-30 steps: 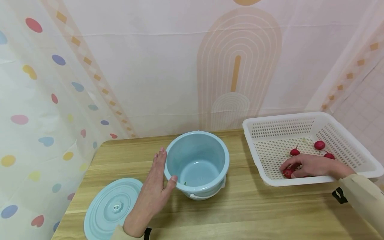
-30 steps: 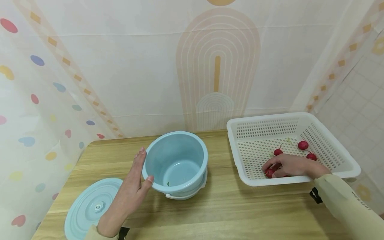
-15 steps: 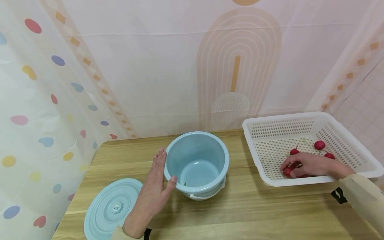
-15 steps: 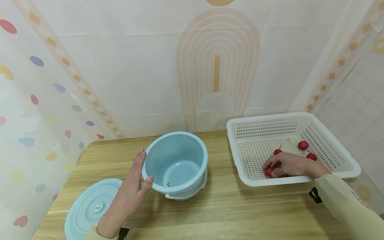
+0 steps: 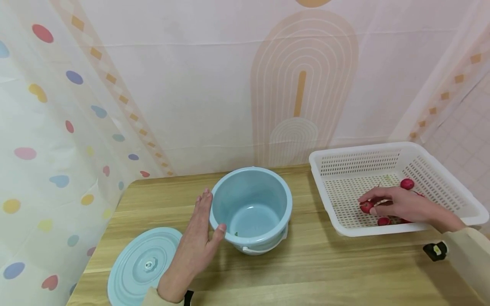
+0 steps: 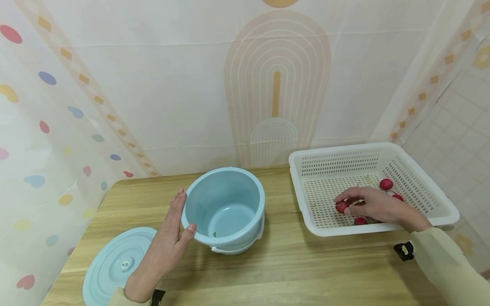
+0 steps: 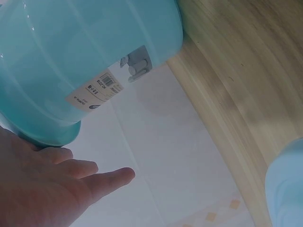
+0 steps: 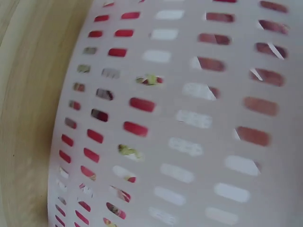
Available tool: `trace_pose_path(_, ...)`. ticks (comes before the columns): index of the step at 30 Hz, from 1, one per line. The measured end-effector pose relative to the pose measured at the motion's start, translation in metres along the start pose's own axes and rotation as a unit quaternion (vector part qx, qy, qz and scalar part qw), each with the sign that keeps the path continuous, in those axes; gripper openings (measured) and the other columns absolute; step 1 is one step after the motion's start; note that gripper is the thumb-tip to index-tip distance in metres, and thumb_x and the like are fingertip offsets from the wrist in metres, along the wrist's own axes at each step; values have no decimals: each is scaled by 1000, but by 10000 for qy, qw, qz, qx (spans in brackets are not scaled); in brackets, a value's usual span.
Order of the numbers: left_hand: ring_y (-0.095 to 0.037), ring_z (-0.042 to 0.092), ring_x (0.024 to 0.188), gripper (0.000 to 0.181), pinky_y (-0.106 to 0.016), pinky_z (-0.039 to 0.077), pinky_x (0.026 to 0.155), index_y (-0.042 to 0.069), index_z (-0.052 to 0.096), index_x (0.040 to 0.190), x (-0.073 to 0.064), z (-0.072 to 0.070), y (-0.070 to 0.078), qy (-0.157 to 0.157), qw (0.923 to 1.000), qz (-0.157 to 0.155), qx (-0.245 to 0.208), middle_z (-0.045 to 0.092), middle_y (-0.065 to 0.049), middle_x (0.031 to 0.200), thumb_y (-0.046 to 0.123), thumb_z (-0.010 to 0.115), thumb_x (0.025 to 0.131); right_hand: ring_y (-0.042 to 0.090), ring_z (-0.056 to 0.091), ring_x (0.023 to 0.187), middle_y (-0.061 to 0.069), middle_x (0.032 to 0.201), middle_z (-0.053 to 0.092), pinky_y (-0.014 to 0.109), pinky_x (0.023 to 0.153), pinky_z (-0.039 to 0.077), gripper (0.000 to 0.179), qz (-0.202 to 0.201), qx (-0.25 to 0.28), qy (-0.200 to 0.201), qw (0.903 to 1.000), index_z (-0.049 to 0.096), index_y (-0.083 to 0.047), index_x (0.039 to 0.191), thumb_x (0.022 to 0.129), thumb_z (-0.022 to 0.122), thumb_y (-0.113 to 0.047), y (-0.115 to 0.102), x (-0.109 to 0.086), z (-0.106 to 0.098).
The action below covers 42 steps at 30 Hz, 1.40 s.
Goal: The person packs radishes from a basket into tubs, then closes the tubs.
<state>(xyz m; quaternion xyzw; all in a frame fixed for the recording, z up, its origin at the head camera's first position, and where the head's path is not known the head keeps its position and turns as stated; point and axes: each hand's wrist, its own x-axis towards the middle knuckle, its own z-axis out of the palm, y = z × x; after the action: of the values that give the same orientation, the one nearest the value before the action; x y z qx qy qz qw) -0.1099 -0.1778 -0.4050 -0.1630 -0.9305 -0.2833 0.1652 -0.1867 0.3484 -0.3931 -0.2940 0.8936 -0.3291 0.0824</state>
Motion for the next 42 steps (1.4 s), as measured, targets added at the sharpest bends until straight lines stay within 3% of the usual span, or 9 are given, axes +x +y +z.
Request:
trace_pose_path(4,-40,17,156,77,-64,27,119,3,18,165,0,-1,0,-8,10000,-2,3,16,-12,172,39,51,105,-1,60,103,-9,119,69,16,81,49,28,-29,-115,379,9992,73,-12,123,95,74,-9,-6,-3,1)
trace_pose_path(10,-41,18,156,77,-64,27,119,3,18,165,0,0,-1,20,10000,19,22,17,-14,172,38,51,105,2,61,96,-12,115,70,16,77,49,30,-60,-139,875,9960,73,-15,123,94,75,-8,-17,-8,3)
trace_pose_path(17,-41,17,156,77,-63,26,119,3,18,165,0,-1,0,-11,10000,14,21,16,-14,172,39,51,105,1,68,94,-16,116,69,24,63,55,32,-101,517,1128,9922,68,-4,128,96,70,0,-33,-15,4)
trace_pose_path(23,-40,17,156,77,-63,26,120,4,17,165,0,-1,1,-30,10000,10,29,16,-13,172,38,52,105,4,70,91,-15,119,68,29,53,52,36,-6,836,1244,9887,66,-10,133,98,66,1,-45,-21,6)
trace_pose_path(30,-41,18,156,77,-62,26,120,2,20,164,0,-2,1,38,9999,82,70,19,-15,171,31,56,103,9,73,96,-9,122,66,37,64,63,37,-149,1365,1405,9805,63,-1,135,99,62,7,-62,-24,11)
trace_pose_path(36,-42,19,155,75,-65,26,119,2,24,164,0,-2,1,94,9998,128,80,23,-16,170,30,56,102,9,73,94,-10,122,66,31,64,62,39,-250,1154,1651,9792,66,-2,133,96,65,9,-76,-23,15)
trace_pose_path(42,-44,21,154,73,-68,28,116,1,26,162,1,-3,2,108,9996,147,197,26,-16,169,31,56,102,10,72,93,-6,123,66,29,62,61,42,-618,1153,1809,9748,67,0,130,91,66,16,-88,-21,19)
